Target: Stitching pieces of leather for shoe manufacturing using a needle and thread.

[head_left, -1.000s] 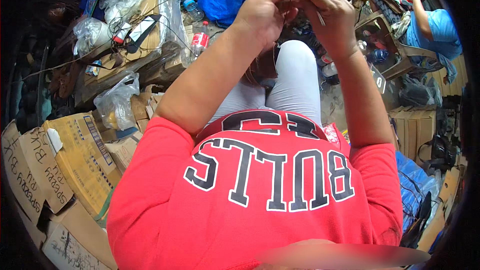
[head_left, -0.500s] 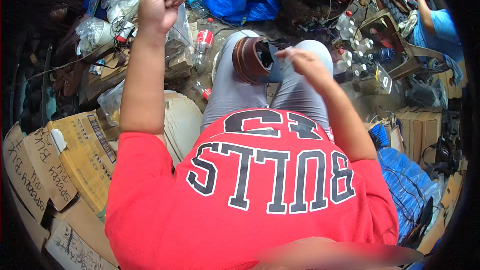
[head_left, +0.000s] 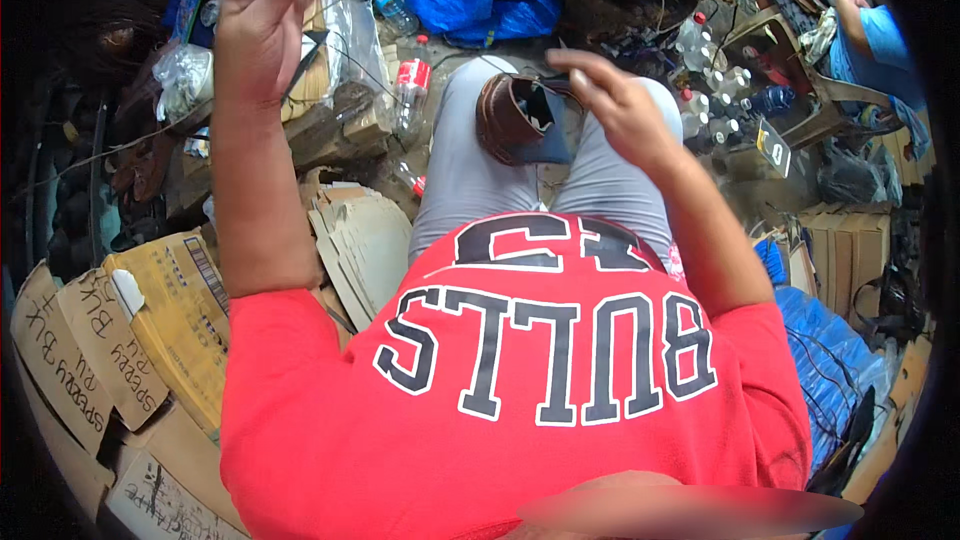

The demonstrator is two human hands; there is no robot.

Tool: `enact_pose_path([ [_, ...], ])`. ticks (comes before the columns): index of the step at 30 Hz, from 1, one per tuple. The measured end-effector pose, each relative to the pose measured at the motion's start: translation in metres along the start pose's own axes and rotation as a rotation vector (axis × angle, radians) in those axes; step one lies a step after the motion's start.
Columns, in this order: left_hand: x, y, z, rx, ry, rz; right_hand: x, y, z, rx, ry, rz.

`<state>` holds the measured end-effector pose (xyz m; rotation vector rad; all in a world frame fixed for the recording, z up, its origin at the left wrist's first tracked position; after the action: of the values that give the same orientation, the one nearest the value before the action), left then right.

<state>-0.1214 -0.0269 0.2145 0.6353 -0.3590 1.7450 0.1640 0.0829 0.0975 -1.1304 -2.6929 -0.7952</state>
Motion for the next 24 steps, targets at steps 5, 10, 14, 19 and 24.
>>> enact_pose_path([
  [5, 0.015, -0.081, 0.032, 0.238, -0.151, -0.098, 0.024, 0.009, -0.075, 0.248, 0.042, -0.28],
  [10, -0.001, -0.133, -0.037, -0.706, 0.393, -0.165, 0.026, 0.027, -0.098, 0.492, -0.029, -0.163],
  [14, -0.064, -0.192, -0.079, -0.23, 0.482, -0.608, 0.024, 0.057, -0.093, 0.456, -0.151, -0.102],
  [19, -0.051, -0.152, -0.102, -0.486, 0.465, -0.161, 0.028, 0.106, -0.064, 0.41, -0.009, 0.032],
  [24, -0.054, -0.084, -0.113, -0.833, 0.604, 0.113, 0.008, 0.158, 0.049, 0.384, -0.357, 0.204],
])
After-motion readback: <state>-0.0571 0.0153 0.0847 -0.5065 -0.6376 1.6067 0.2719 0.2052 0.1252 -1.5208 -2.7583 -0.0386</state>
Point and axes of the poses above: each hand's wrist, its own x-axis towards the middle knuckle, its own y-axis out of the back of the hand, z = x × y, the point moved 3 cm from there along x, towards the middle knuckle, and after that the axes turned 1 degree about z, right-handed, at the moved point
